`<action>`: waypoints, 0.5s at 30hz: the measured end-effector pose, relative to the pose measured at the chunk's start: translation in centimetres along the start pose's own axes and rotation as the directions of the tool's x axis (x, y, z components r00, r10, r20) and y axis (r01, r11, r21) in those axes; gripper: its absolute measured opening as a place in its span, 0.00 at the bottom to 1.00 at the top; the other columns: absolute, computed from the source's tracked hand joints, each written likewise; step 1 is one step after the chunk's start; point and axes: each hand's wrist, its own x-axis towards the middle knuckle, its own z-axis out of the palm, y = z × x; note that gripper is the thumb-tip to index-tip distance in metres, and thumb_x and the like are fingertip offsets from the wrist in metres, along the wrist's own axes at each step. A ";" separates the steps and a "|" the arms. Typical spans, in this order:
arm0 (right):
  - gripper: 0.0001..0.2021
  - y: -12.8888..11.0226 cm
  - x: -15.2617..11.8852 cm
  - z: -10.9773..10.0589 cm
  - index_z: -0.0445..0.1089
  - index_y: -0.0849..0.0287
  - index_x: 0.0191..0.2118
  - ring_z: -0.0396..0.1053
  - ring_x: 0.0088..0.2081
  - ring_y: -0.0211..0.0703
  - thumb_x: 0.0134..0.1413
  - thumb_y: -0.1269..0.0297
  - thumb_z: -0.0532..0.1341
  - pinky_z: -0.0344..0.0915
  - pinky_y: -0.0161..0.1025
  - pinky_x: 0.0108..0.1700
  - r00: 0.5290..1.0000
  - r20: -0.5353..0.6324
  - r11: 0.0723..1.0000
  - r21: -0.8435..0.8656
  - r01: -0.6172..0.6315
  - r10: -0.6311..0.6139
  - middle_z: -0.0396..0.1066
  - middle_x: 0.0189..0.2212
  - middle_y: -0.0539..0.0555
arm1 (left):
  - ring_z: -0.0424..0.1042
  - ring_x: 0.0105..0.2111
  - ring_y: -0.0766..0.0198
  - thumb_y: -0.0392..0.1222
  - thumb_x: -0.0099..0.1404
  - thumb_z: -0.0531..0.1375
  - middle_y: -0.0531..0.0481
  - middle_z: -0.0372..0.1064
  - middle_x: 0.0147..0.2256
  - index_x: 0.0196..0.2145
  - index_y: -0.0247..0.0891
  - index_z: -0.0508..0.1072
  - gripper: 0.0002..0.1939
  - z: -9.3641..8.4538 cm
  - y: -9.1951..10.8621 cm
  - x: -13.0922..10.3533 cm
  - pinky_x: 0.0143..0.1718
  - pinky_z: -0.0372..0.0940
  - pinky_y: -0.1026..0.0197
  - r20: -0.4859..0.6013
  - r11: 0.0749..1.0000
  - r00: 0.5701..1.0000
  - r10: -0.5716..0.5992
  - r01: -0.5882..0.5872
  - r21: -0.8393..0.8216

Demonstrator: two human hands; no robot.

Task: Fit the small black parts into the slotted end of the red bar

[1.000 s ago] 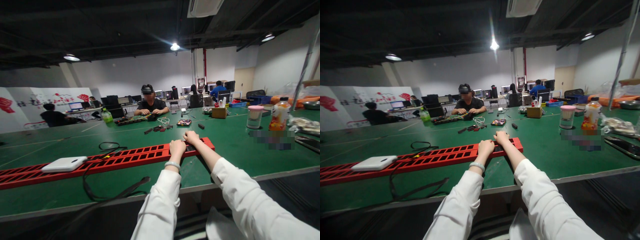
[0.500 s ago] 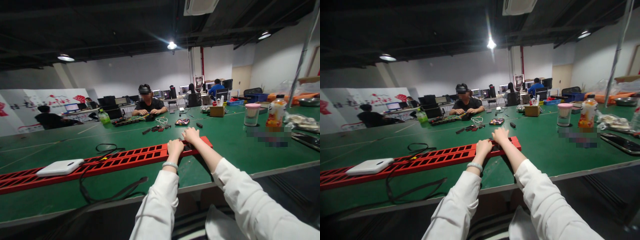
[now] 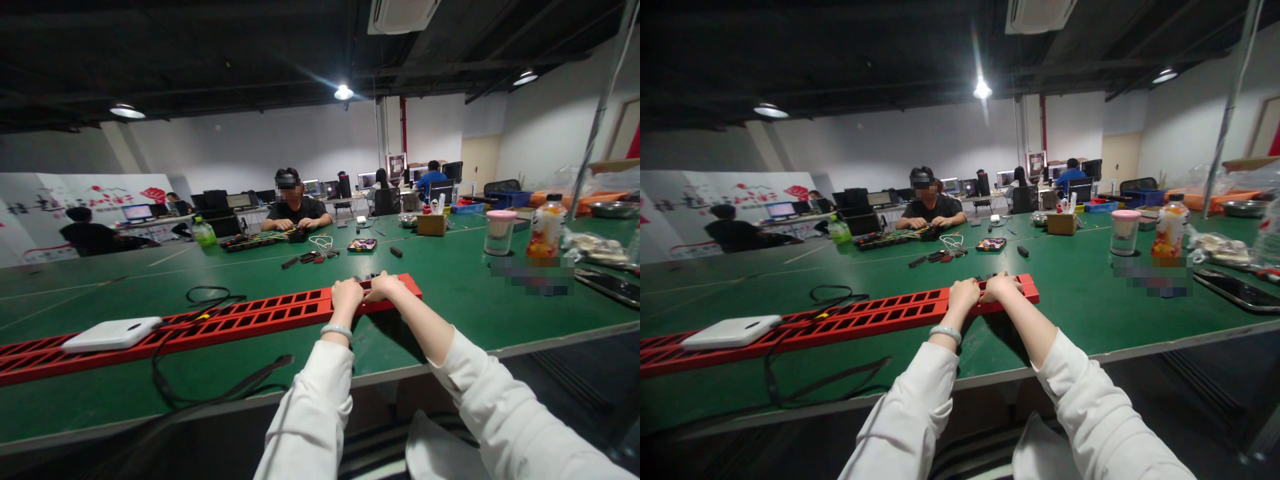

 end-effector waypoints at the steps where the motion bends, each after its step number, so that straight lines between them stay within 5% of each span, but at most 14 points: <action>1: 0.34 -0.1 0.1 0.1 0.64 0.61 0.50 0.60 0.48 0.60 0.36 0.45 0.61 0.60 0.53 0.44 1.000 0.026 1.000 0.001 -0.008 0.008 0.54 0.52 0.68 | 0.65 0.43 0.54 0.40 0.61 0.46 0.42 0.71 0.38 0.37 0.38 0.73 0.17 0.0 0.0 0.0 0.42 0.57 0.56 0.004 1.000 1.000 -0.001 0.001 -0.002; 8: 0.46 -0.6 0.0 0.8 0.47 0.62 0.59 0.57 0.49 0.65 0.34 0.44 0.62 0.59 0.60 0.39 0.959 0.087 0.960 0.057 -0.274 0.268 0.48 0.53 0.74 | 0.65 0.43 0.53 0.41 0.61 0.45 0.42 0.71 0.38 0.37 0.37 0.73 0.18 0.0 0.1 0.0 0.42 0.57 0.55 0.000 1.000 1.000 0.008 -0.008 -0.004; 15: 0.25 -2.1 0.1 1.5 0.60 0.60 0.52 0.50 0.51 0.65 0.49 0.54 0.55 0.50 0.71 0.39 0.990 -0.044 0.990 -0.016 -0.137 0.136 0.53 0.52 0.68 | 0.66 0.41 0.53 0.40 0.62 0.44 0.41 0.71 0.37 0.36 0.37 0.73 0.19 0.1 -0.1 0.0 0.40 0.58 0.55 -0.016 0.999 0.999 0.034 -0.034 0.002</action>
